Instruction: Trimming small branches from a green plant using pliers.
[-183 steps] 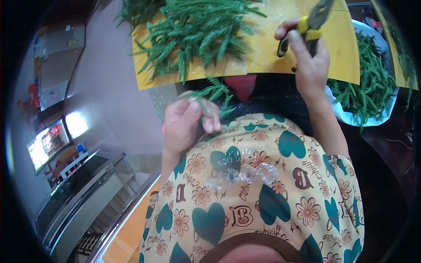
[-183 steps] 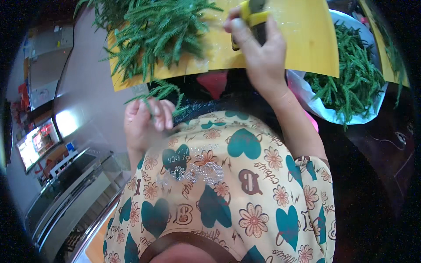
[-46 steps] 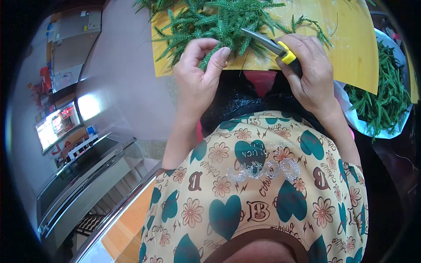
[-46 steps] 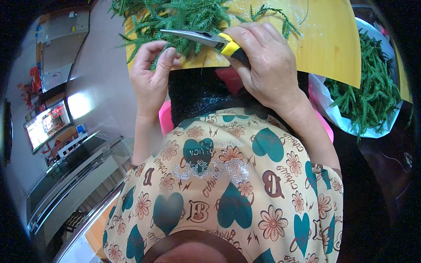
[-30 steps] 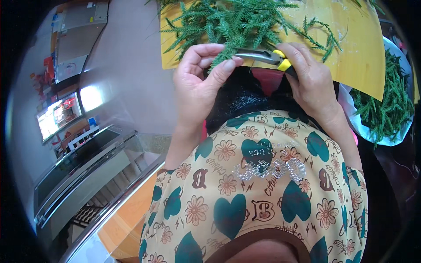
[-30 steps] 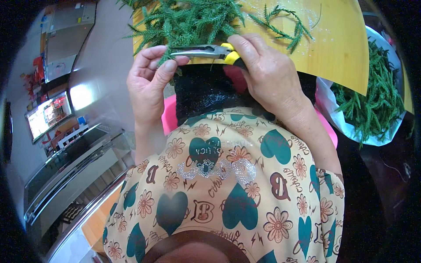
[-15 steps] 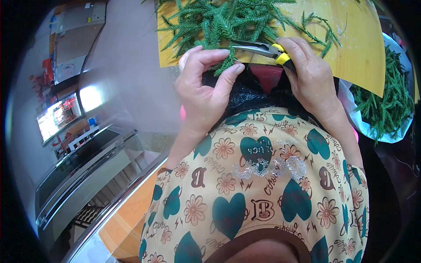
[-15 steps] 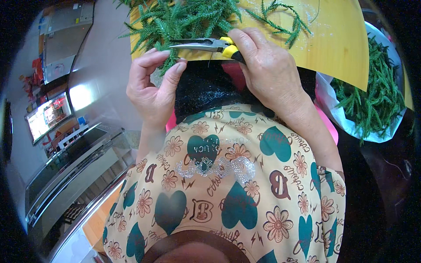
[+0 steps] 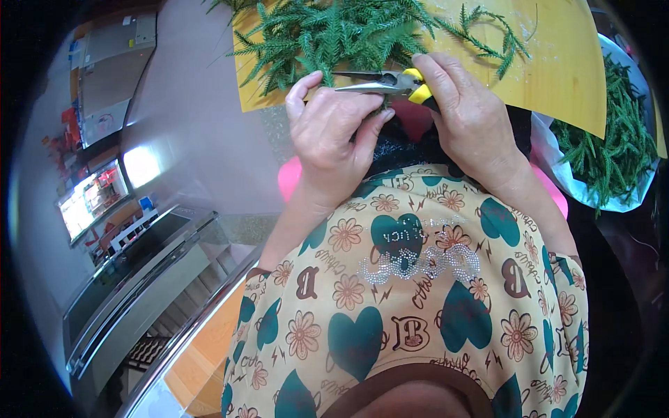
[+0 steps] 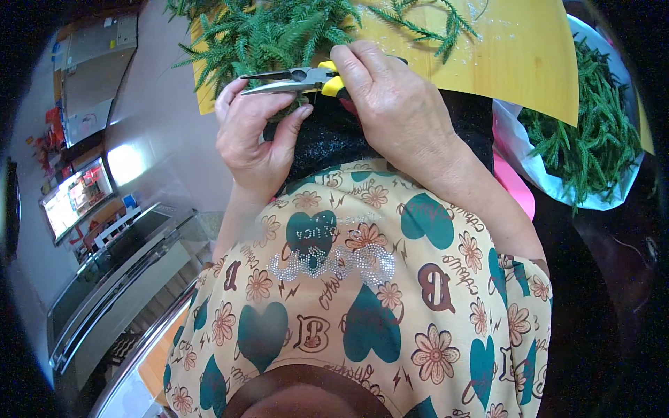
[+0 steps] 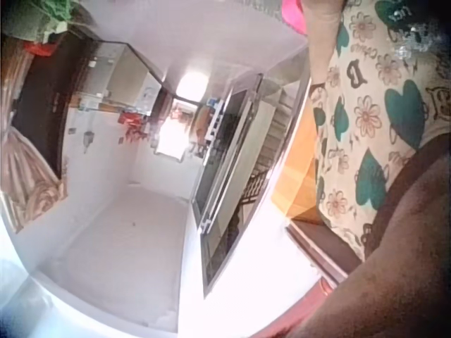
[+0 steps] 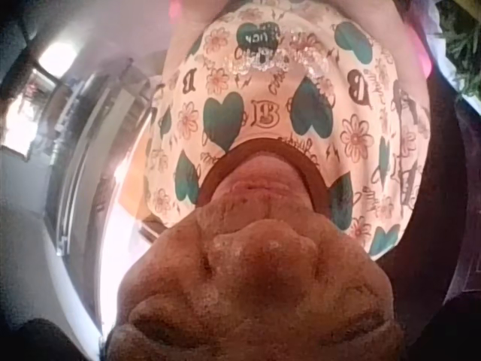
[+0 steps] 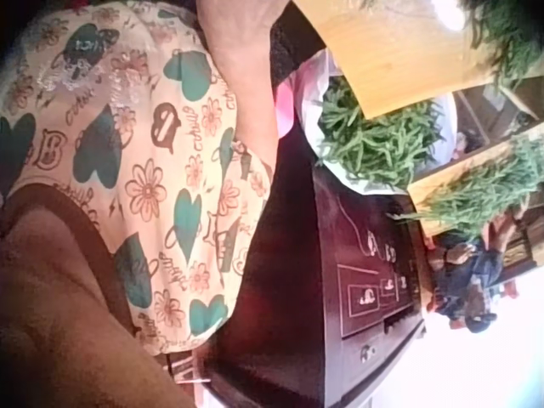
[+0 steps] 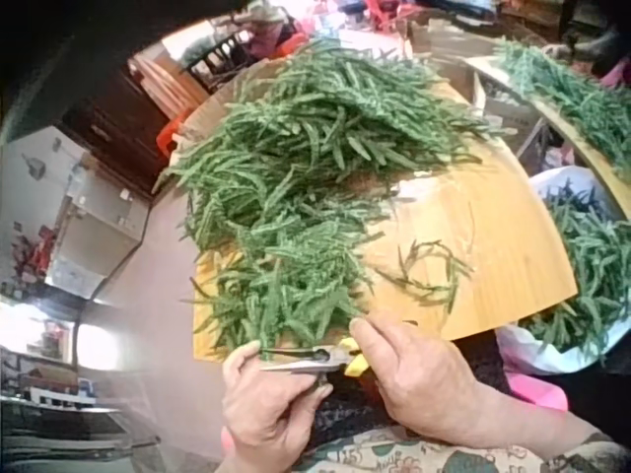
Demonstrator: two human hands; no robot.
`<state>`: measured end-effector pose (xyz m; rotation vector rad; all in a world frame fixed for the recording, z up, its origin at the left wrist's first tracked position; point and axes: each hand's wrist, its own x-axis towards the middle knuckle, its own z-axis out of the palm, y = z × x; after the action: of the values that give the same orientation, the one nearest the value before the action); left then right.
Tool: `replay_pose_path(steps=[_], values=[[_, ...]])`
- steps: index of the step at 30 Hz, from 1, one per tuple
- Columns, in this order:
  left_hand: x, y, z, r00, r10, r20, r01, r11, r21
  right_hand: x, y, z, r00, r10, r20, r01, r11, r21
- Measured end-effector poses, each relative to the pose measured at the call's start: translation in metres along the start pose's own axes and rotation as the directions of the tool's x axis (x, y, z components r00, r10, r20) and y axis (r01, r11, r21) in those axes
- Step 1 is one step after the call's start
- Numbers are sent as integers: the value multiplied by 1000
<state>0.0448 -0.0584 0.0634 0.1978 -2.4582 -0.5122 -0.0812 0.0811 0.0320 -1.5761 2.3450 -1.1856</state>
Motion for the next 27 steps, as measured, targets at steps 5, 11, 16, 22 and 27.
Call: replay_pose_path(steps=[5, 11, 16, 22, 27], values=[[-4, 0, 2, 999, 41, -8, -40, 999, 20, -2, 2, 5, 999, -40, -32, 38, 998, -45], [-5, -1, 5, 992, 128, 9, -129, 986, 110, -3, 3, 8, 997, -64, -35, 60, 993, -101], [-8, -2, 8, 998, 47, -29, -48, 999, -10, -4, 3, 9, 996, -69, -48, 64, 993, -102], [-8, 1, 7, 999, -40, -20, 39, 996, -83, -1, 5, 5, 988, -155, -20, 145, 957, -250], [-7, 3, 3, 993, -118, 11, 118, 983, -143, 2, 11, 8, 954, -277, -118, 243, 939, -241]])
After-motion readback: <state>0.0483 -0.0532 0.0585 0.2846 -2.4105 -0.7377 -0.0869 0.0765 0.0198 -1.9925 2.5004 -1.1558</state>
